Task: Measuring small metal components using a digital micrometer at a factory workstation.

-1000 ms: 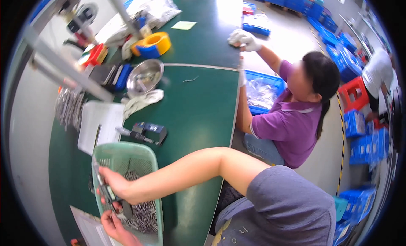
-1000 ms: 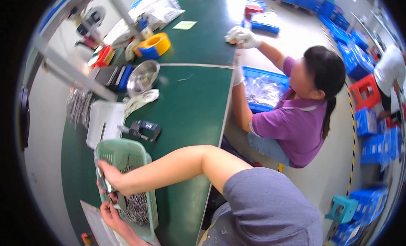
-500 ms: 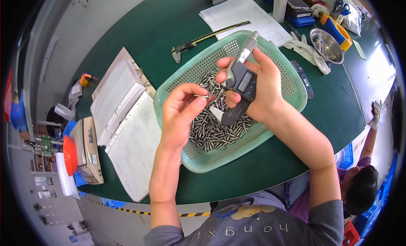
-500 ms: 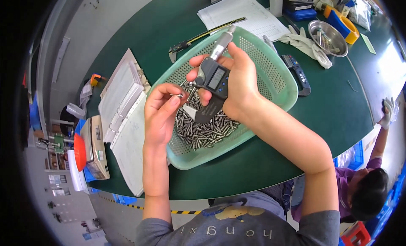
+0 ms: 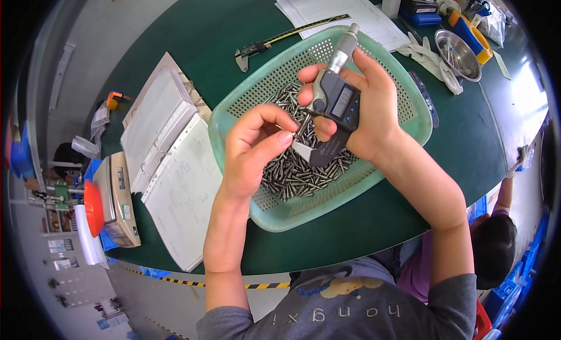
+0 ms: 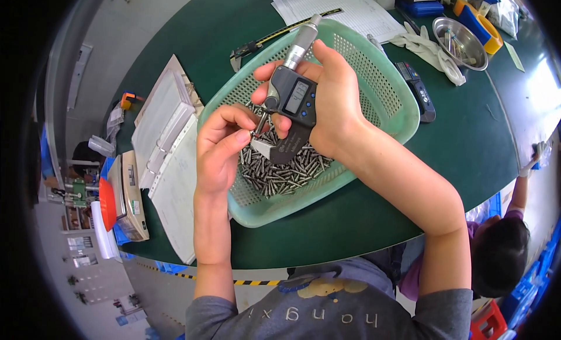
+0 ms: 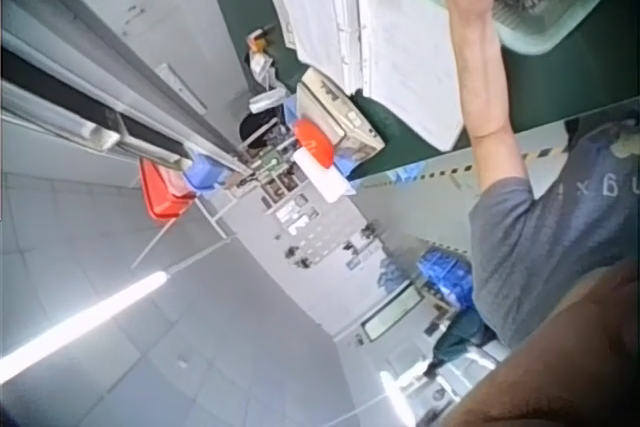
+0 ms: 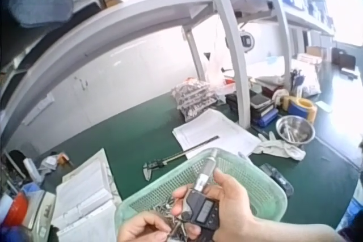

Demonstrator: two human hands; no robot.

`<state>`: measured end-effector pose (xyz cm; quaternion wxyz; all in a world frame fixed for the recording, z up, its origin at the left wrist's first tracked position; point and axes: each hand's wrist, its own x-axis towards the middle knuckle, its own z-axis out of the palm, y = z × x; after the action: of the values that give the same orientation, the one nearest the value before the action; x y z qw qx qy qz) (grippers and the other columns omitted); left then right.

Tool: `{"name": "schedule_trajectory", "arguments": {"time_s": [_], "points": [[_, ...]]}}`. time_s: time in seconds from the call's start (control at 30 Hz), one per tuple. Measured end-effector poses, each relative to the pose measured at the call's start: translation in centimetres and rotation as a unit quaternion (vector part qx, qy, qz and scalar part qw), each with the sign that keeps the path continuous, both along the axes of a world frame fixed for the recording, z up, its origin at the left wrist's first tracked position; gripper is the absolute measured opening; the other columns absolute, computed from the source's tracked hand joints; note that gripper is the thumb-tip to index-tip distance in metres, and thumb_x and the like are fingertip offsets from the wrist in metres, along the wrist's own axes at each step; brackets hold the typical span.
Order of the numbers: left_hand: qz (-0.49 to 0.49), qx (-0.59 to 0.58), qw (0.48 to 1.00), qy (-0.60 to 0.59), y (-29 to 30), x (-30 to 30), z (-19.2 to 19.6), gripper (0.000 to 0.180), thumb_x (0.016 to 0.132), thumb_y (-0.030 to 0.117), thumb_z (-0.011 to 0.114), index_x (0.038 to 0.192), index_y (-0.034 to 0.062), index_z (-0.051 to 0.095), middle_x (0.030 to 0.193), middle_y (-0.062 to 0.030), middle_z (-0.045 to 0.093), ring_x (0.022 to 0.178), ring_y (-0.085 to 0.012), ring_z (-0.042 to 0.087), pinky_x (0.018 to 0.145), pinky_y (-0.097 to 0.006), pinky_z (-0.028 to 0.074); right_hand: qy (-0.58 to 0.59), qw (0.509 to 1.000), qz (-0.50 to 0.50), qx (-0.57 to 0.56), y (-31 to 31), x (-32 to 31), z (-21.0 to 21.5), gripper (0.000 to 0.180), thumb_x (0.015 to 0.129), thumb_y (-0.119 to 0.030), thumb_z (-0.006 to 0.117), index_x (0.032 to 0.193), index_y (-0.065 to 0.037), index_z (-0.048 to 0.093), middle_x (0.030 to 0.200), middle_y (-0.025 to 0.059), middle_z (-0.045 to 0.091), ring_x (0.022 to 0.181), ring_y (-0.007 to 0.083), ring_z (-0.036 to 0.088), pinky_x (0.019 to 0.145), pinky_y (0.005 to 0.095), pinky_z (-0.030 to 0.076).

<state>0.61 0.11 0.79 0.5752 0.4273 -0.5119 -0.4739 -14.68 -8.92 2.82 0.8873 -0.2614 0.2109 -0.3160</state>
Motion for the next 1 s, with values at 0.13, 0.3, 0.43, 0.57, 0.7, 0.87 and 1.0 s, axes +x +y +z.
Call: {"name": "schedule_trajectory", "arguments": {"time_s": [0.13,0.3,0.43,0.57,0.7,0.87,1.0], "points": [[-0.004,-0.013,1.0,-0.016,-0.01,0.07,-0.13,0.008,0.076,0.002,0.055,0.084,0.0014,0.054,0.082,-0.0012,0.053,0.07,-0.0061,0.046,0.062,-0.02,0.037,0.012,1.0,0.006,-0.016,-0.05,0.04,-0.03,0.059,0.087,-0.043,0.015,0.088,0.002,0.053,0.068,0.0125,0.057,0.042,0.0188,0.043,0.045,0.028,0.038],[-0.005,-0.028,0.999,-0.018,-0.04,-0.01,-0.23,0.008,0.076,0.002,0.055,0.083,0.0011,0.053,0.082,-0.0023,0.053,0.07,-0.0064,0.046,0.062,-0.02,0.036,-0.003,1.0,-0.001,-0.015,-0.02,0.17,-0.19,0.057,0.085,-0.047,0.025,0.092,0.003,0.052,0.069,0.012,0.056,0.038,0.0167,0.042,0.038,0.0266,0.038],[-0.009,-0.029,1.0,-0.007,-0.01,-0.08,-0.12,0.008,0.076,0.002,0.055,0.083,0.0006,0.053,0.082,-0.0031,0.053,0.07,-0.0071,0.046,0.062,-0.02,0.037,-0.002,0.999,-0.002,-0.035,0.01,0.27,-0.29,0.06,0.083,-0.054,0.031,0.089,0.001,0.053,0.069,0.0112,0.057,0.037,0.0155,0.044,0.037,0.0257,0.038],[-0.018,-0.037,0.999,-0.008,-0.13,-0.2,-0.09,0.009,0.075,0.001,0.055,0.083,0.0003,0.052,0.083,-0.0039,0.052,0.07,-0.0076,0.046,0.063,-0.02,0.037,-0.004,0.998,-0.005,-0.066,-0.16,0.2,-0.58,0.06,0.082,-0.056,0.032,0.088,0.0,0.053,0.068,0.0108,0.057,0.038,0.0155,0.045,0.037,0.0258,0.038],[-0.002,-0.017,1.0,-0.011,0.33,-0.1,-0.02,0.01,0.074,0.001,0.055,0.084,-0.0001,0.052,0.084,-0.0042,0.052,0.071,-0.0073,0.046,0.062,-0.02,0.036,-0.009,0.998,0.001,-0.061,0.05,0.43,-0.67,0.061,0.082,-0.057,0.032,0.088,0.0,0.054,0.067,0.0107,0.057,0.038,0.0159,0.046,0.036,0.0256,0.038],[0.004,-0.011,1.0,-0.006,0.28,-0.21,0.01,0.01,0.074,0.002,0.055,0.083,0.0,0.052,0.084,-0.0043,0.052,0.071,-0.0074,0.046,0.062,-0.02,0.037,0.005,0.998,0.003,-0.066,0.14,0.45,-0.67,0.062,0.083,-0.057,0.03,0.088,0.0,0.054,0.065,0.0103,0.056,0.039,0.0161,0.046,0.037,0.0253,0.038],[0.013,-0.007,1.0,-0.001,0.14,-0.19,0.04,0.007,0.075,0.003,0.055,0.081,-0.0003,0.052,0.081,-0.0044,0.053,0.071,-0.0083,0.047,0.064,-0.021,0.038,0.025,0.997,0.007,-0.077,0.24,0.55,-0.3,0.063,0.087,-0.054,0.023,0.092,0.001,0.052,0.066,0.01,0.056,0.039,0.0157,0.045,0.038,0.0258,0.037]]}}
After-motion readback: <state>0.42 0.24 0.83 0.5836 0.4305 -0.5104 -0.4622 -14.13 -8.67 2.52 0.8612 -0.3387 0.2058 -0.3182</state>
